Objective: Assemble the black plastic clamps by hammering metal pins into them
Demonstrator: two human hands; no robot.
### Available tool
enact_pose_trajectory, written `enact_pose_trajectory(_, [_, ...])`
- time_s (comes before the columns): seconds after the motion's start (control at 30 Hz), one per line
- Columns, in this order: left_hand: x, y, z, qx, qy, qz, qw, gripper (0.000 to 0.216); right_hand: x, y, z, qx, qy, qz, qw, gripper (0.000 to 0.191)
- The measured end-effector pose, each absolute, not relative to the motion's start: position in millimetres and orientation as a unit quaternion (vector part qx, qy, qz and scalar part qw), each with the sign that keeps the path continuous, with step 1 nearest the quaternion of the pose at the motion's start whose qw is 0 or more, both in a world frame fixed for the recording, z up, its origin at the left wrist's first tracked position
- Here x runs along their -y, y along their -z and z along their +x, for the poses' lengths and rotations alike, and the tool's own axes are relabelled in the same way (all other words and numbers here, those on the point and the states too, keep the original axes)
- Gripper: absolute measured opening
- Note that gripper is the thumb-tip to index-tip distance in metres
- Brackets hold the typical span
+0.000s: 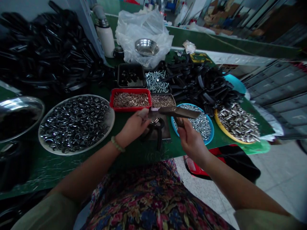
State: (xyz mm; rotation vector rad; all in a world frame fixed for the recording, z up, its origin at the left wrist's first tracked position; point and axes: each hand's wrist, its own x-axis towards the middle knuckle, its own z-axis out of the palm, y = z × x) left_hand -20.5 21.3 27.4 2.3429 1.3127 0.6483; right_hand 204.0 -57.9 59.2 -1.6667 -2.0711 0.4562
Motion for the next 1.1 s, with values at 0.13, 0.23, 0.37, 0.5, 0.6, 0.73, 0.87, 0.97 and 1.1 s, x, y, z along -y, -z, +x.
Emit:
enact_pose_trajectory(0.13, [-93,-44,8,-0.473,-0.219,0.849,0.084,0.029,63,-50,198,0.762,-0.196,-0.598,0.151,0.042])
enact_pose_trajectory(0.23, [-130,-42,49,-0.435,-0.103,0.893,0.049,0.026,64,-54,201,0.726,-0.169,-0.624,0.233,0.042])
enact_pose_trajectory(0.37, [-143,-34,78,-0.445,-0.061,0.893,0.038,0.029,71,-60,213,0.661,-0.145,-0.677,0.290,0.045])
enact_pose_trajectory(0.5, [-144,-31,77,-0.450,-0.078,0.889,0.031,0.027,76,-49,224,0.627,-0.162,-0.699,0.304,0.047])
enact_pose_trajectory(0.6, [-145,-32,73,-0.454,-0.089,0.886,0.037,0.027,75,-38,228,0.600,-0.185,-0.703,0.334,0.050])
enact_pose_trajectory(0.73, [-143,-34,69,-0.451,-0.166,0.870,0.111,0.027,73,-28,232,0.594,-0.197,-0.682,0.377,0.049])
enact_pose_trajectory(0.87, [-132,-40,59,-0.439,-0.246,0.845,0.179,0.027,76,-26,235,0.594,-0.208,-0.674,0.386,0.049])
enact_pose_trajectory(0.97, [-111,-41,44,-0.439,-0.276,0.810,0.273,0.019,81,-26,237,0.587,-0.222,-0.688,0.365,0.048])
enact_pose_trajectory(1.1, [-69,-28,22,-0.436,-0.311,0.713,0.452,0.011,86,-23,237,0.591,-0.226,-0.688,0.356,0.044])
